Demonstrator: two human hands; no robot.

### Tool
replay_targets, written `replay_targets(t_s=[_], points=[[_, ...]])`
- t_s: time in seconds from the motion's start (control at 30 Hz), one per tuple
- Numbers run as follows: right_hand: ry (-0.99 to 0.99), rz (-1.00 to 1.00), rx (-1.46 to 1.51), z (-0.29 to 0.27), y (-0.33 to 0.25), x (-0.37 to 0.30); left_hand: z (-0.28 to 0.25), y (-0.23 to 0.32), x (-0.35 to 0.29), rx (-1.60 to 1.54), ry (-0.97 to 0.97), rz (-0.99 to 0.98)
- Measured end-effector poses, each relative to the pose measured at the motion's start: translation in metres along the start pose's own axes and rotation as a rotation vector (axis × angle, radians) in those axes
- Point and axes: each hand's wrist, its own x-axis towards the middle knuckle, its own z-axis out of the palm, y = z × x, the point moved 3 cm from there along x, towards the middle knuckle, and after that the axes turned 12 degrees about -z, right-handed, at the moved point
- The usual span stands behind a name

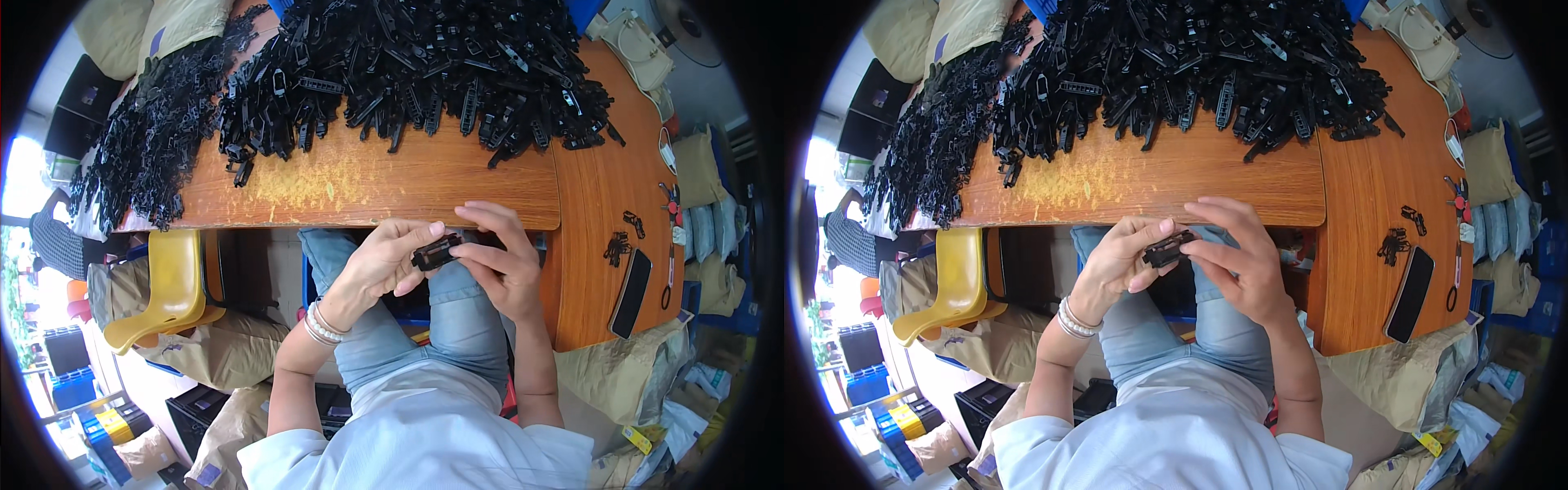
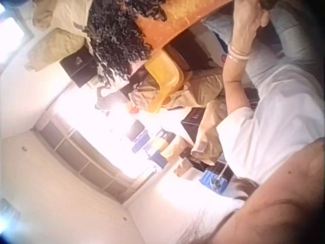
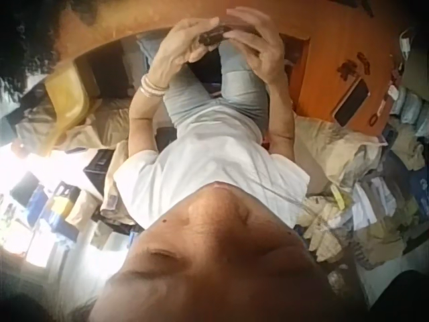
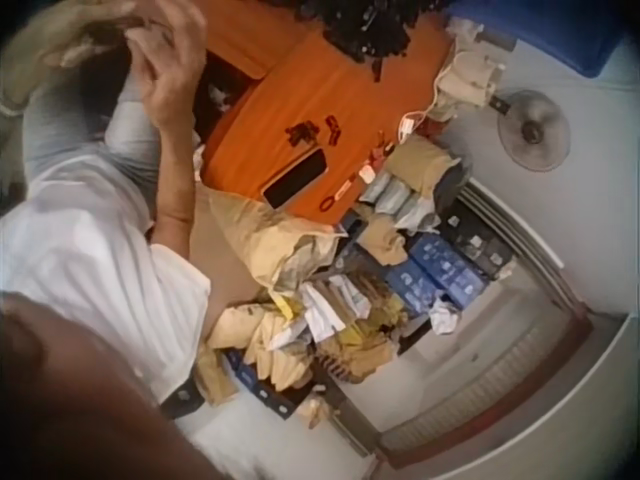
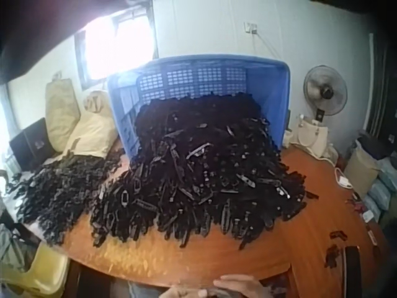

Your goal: Assembling small black plastic mechanical components at a workbench.

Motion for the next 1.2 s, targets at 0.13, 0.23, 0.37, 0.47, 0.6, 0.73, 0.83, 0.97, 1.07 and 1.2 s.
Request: replay_targets(t_s=[0.13, 0.23, 0.37, 0.47, 0.6, 0.73, 0.83, 0.97, 1.07, 1.2], points=[[-0.106, -0.067, -0.083, -0.003, -0.002, 0.003, 0.001, 0.000, 0.002, 0.031, 0.003, -0.004], [-0.155, -0.076, -0.177, 0.001, -0.006, 0.003, 0.002, -0.003, 0.002, 0.010, 0.037, -0.022], [-0.124, -0.023, -0.018, 0.002, -0.002, 0.002, 0.005, -0.005, 0.002, -0.023, 0.017, -0.066], [-0.038, 0.009, 0.090, 0.003, 0.002, -0.005, 0.011, -0.003, 0.003, -0.021, 0.081, -0.033], [0.029, -0.025, -0.084, -0.002, -0.005, -0.004, 0.011, 0.001, 0.007, 0.046, 0.046, -0.011], [-0.123, -0.042, -0.153, -0.002, -0.007, 0.005, 0.011, 0.002, 0.007, 0.005, 0.031, -0.033], [-0.130, 0.030, 0.053, 0.003, -0.001, 0.000, 0.006, 0.000, 0.007, 0.032, -0.086, -0.076], [0.137, 0.164, 0.339, -0.002, 0.014, -0.019, 0.000, 0.033, 0.023, 0.601, 0.263, 0.332], [0.377, 0.425, 0.508, -0.003, 0.019, -0.029, -0.027, 0.077, 0.053, 1.222, 1.042, 1.072], [0.434, 0.447, 0.552, 0.009, 0.024, -0.033, -0.042, 0.100, 0.067, 1.412, 1.347, 0.983]])
